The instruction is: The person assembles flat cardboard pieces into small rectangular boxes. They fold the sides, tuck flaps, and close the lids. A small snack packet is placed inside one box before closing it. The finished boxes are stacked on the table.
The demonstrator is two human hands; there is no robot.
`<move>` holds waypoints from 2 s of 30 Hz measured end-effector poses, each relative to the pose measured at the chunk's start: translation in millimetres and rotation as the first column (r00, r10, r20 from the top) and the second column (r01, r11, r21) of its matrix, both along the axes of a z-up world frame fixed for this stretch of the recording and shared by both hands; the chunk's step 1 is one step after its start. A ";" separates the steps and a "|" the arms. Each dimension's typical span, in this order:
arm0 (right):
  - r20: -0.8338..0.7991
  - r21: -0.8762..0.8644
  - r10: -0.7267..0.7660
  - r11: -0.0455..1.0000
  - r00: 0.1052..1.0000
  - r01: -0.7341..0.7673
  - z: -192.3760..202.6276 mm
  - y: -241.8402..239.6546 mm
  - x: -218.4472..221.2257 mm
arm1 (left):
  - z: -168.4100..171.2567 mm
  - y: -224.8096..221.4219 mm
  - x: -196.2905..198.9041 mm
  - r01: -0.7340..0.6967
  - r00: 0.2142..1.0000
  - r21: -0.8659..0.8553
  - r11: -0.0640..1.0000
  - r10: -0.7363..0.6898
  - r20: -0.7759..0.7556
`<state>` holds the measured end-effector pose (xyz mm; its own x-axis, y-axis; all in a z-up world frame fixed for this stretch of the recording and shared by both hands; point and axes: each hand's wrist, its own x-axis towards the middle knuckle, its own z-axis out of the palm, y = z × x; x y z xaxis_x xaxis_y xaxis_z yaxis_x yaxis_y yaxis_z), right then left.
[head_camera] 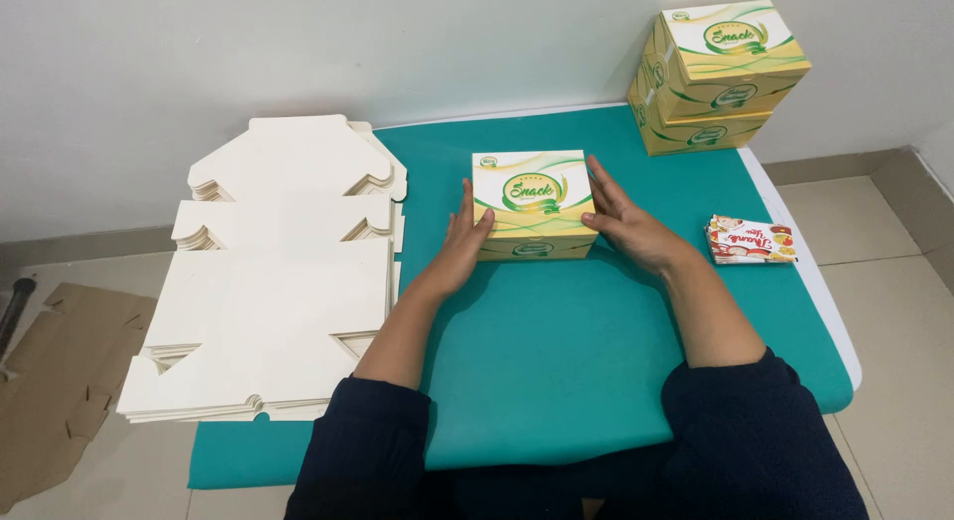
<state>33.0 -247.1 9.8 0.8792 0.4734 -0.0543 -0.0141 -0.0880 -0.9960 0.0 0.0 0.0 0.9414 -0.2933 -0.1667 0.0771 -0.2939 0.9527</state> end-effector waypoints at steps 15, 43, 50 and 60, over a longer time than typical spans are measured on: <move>0.930 -0.192 0.361 0.632 -0.067 0.751 -52.2 41.4 9.7 | 14.8 -19.1 -5.6 -0.221 0.974 -0.568 0.793 0.214 -0.080; 0.949 -0.252 0.256 0.257 0.186 0.933 37.9 -134.2 136.6 | -69.6 -7.4 29.8 -0.022 0.842 0.437 0.899 -0.219 0.493; 0.918 -0.394 0.058 0.245 0.392 0.886 53.4 -103.3 103.8 | -68.3 -7.5 26.8 -0.018 0.832 0.469 0.883 -0.247 0.497; 0.786 -0.599 0.363 0.647 0.499 0.472 -59.5 45.4 -26.5 | -95.5 -21.7 27.3 -0.101 0.783 0.728 0.678 -0.397 0.479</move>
<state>6.5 -201.7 -49.7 0.7021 0.5893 0.3998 0.6748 -0.7298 -0.1095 27.3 -21.7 -95.5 0.8691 -0.4696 0.1553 -0.4946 -0.8191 0.2905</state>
